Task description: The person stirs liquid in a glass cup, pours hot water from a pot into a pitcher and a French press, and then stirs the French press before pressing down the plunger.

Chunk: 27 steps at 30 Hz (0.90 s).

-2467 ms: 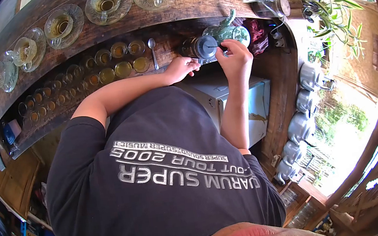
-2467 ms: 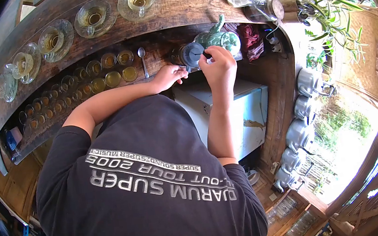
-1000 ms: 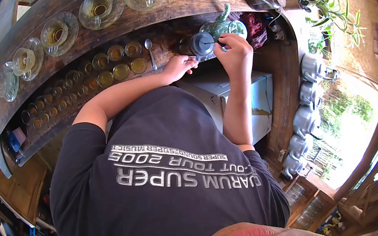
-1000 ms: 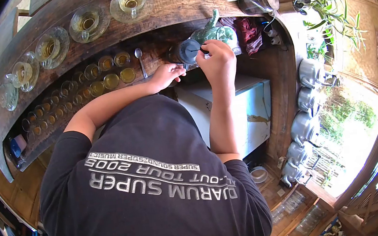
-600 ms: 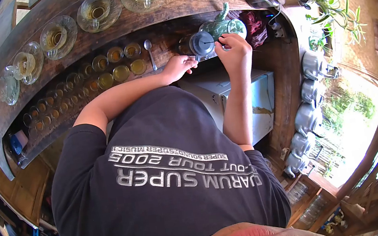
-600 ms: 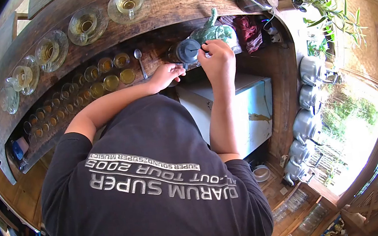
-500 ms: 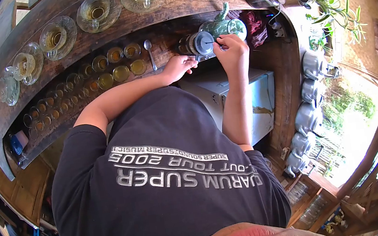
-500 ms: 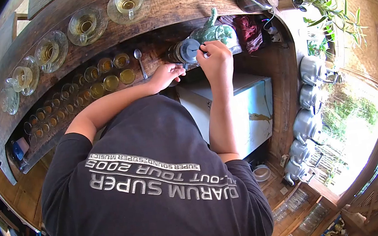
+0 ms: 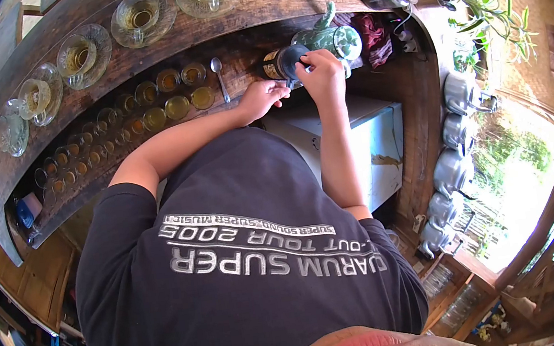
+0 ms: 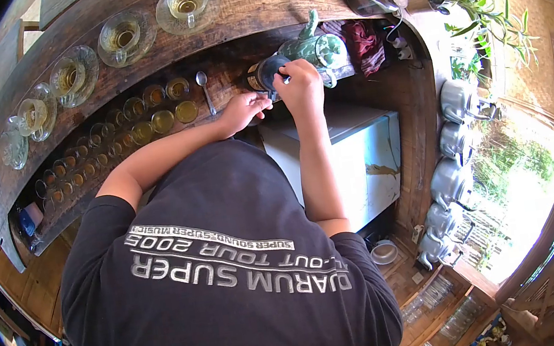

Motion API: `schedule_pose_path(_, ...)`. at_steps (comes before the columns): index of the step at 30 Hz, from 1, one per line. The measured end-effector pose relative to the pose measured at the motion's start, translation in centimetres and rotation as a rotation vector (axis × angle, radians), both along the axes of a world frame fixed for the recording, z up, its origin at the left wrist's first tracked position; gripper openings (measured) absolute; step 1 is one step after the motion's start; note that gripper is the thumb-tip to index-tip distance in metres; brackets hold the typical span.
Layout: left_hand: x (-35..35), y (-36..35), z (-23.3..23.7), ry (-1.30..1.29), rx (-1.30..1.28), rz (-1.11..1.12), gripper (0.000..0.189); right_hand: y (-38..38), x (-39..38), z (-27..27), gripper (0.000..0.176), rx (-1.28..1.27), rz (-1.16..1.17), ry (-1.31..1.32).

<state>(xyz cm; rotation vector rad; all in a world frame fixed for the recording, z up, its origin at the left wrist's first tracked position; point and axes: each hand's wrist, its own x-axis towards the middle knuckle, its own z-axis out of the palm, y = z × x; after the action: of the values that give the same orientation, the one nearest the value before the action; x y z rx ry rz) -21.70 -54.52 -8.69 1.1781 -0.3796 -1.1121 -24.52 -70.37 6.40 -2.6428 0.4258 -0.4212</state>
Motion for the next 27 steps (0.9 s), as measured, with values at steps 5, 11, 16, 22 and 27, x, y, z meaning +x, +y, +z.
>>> schedule_pose_path(5, -0.1, 0.0, -0.4, -0.056, 0.013, -0.017, 0.039, 0.1, 0.5, 1.3, 0.013, -0.041, -0.009, -0.006)
schedule_pose_path(11, 0.0, -0.1, -0.5, -0.064, 0.018, -0.019, 0.040, 0.5, 0.7, 4.4, 0.011, -0.101, -0.029, 0.005)
schedule_pose_path(16, 0.1, -0.3, -0.5, -0.042, 0.020, -0.017, 0.041, 0.7, 0.7, 6.9, 0.012, -0.122, -0.010, -0.032)
schedule_pose_path(22, 0.2, -0.2, -0.4, -0.046, 0.024, -0.022, 0.040, 0.7, 0.6, 9.6, 0.013, -0.133, -0.023, -0.068)
schedule_pose_path(27, 0.2, -0.3, -0.5, -0.050, 0.037, -0.037, 0.037, 0.7, 0.2, 8.6, 0.015, -0.060, -0.012, -0.069)
